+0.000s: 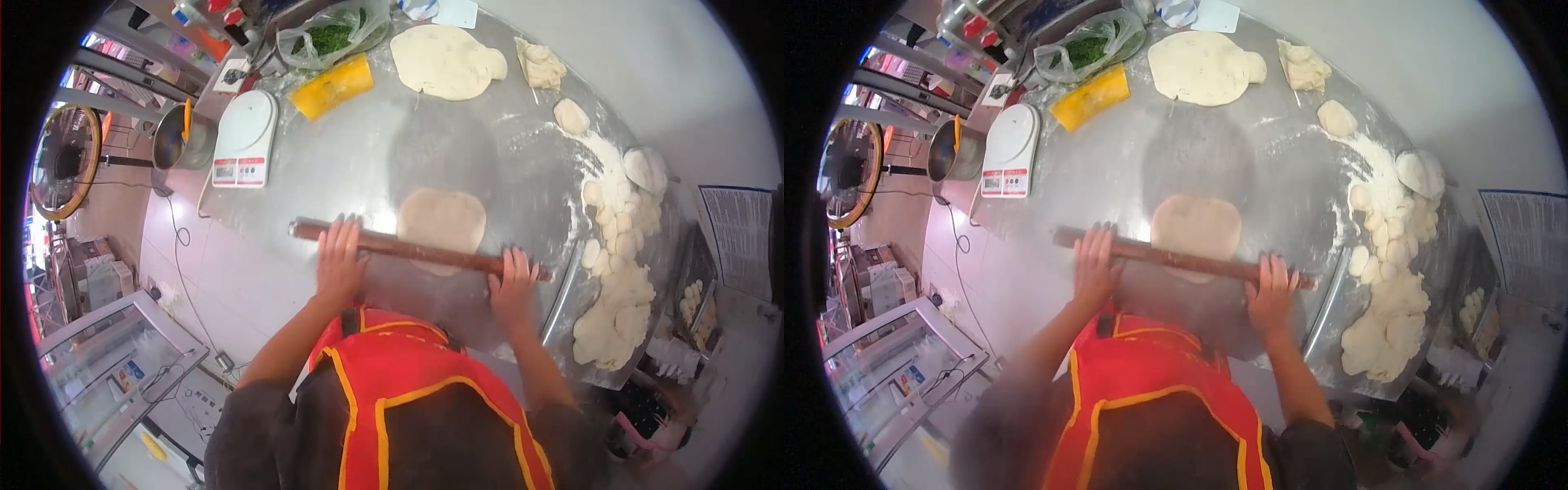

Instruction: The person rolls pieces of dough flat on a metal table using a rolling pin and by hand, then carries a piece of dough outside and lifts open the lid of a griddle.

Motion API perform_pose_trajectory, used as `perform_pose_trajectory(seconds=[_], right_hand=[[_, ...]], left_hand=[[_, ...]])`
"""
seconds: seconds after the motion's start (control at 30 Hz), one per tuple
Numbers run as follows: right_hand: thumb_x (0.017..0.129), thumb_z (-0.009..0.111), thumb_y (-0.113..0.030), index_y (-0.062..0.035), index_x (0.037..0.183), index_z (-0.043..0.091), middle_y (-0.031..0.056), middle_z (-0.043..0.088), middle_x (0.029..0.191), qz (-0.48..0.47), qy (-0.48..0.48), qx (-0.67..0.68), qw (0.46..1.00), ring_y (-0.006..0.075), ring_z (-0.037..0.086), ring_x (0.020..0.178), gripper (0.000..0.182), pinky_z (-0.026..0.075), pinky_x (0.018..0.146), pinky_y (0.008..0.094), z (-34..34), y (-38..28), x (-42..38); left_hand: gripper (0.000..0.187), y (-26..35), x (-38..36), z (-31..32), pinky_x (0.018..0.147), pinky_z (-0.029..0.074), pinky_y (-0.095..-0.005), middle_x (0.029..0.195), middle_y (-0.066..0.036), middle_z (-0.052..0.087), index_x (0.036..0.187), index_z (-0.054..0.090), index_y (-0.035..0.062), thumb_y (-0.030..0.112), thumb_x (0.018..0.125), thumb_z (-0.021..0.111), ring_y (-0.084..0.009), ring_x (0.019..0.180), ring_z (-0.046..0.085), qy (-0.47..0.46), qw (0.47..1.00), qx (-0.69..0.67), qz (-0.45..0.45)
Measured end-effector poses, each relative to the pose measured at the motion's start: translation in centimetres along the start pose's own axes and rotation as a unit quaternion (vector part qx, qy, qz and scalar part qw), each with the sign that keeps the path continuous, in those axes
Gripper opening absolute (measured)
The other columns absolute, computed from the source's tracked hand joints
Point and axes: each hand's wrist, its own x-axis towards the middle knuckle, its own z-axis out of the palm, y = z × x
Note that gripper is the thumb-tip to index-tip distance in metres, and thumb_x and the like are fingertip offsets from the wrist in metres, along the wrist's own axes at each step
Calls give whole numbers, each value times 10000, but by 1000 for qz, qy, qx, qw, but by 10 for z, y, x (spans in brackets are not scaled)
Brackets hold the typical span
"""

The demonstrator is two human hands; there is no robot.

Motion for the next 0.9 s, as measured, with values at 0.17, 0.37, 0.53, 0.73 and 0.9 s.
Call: perform_pose_trajectory(seconds=[0.17,0.37,0.53,0.73,0.9], right_hand=[[957,505,-256,-75,1474,370,134,370,1523,73,64,-44,994,335,322,1415,563,161,1150,604,27,15,103],[982,491,-285,-38,1471,352,151,361,1525,44,160,-56,985,335,308,1421,566,179,1163,559,22,49,236],[958,504,-211,31,1455,342,218,366,1504,2,63,30,998,344,313,1419,576,159,1170,555,30,21,102],[969,476,-239,3,1455,365,216,372,1504,23,5,28,999,361,310,1420,553,155,1163,573,12,8,45],[970,482,-270,-9,1446,382,217,365,1508,30,33,1,999,360,311,1417,551,178,1154,575,24,11,62]], left_hand=[[637,-16,104,27,1152,179,-565,1551,-115,344,1482,378,80,401,948,507,-326,1429,305,-103,986,125,-29],[634,-31,249,56,1173,127,-577,1570,-145,286,1503,310,64,417,991,430,-340,1459,231,17,988,143,46],[758,-27,113,24,1180,144,-539,1562,-188,293,1483,324,-1,411,897,572,-344,1462,236,-138,989,50,-9],[630,-41,65,23,1178,181,-519,1514,-196,372,1436,397,6,341,927,557,-328,1432,305,-146,984,103,16],[672,-20,82,4,1165,200,-515,1518,-177,377,1451,381,13,388,921,556,-323,1423,321,-71,992,97,30]])
